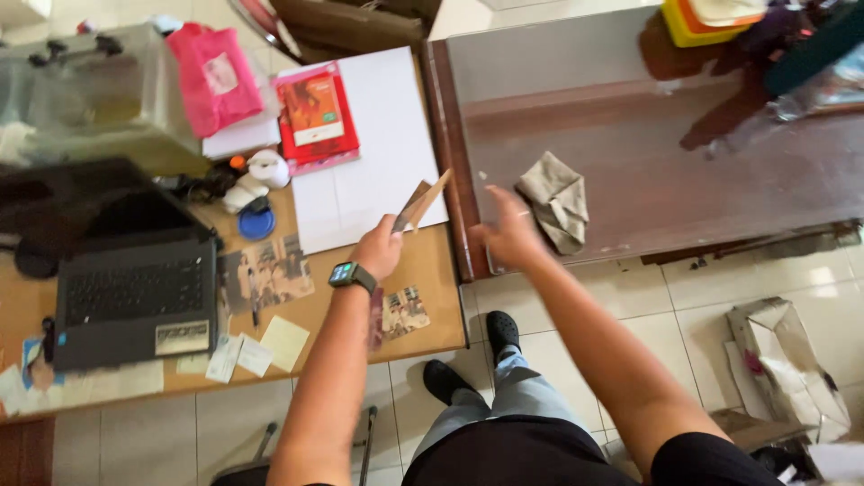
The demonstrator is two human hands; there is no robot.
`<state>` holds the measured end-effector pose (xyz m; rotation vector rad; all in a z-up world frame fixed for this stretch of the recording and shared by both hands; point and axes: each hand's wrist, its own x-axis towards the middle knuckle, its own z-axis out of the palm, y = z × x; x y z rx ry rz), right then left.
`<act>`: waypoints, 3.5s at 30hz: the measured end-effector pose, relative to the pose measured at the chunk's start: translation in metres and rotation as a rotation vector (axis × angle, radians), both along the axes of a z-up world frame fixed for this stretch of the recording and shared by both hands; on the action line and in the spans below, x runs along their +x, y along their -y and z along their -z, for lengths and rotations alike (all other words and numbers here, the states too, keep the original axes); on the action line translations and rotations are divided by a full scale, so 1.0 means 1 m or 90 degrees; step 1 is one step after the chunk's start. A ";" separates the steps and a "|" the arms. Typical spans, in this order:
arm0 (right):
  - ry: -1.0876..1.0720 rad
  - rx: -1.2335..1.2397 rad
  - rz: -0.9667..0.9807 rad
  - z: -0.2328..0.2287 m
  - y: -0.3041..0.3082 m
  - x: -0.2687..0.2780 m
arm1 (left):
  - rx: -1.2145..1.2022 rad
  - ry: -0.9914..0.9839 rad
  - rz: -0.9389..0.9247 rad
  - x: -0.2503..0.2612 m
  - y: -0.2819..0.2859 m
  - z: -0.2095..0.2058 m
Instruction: The person wipes a dark brown table and a wooden workbench with a cloth, moving items like a book, papers, a laptop, and small containers to clear the surfaces. The person repeatedly wipes different sections of both surfaces, repositioning objects as needed.
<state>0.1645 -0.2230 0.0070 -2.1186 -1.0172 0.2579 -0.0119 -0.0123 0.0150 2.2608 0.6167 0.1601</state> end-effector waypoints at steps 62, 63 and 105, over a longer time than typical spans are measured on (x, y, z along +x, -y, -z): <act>-0.457 -0.001 0.198 0.076 -0.031 0.002 | -0.294 -0.097 -0.034 0.081 0.066 0.107; -0.433 -0.030 0.200 0.075 -0.028 -0.002 | -0.295 -0.106 -0.029 0.078 0.068 0.102; -0.346 0.150 0.121 0.006 0.006 0.118 | -0.209 -0.038 -0.099 0.153 0.084 0.025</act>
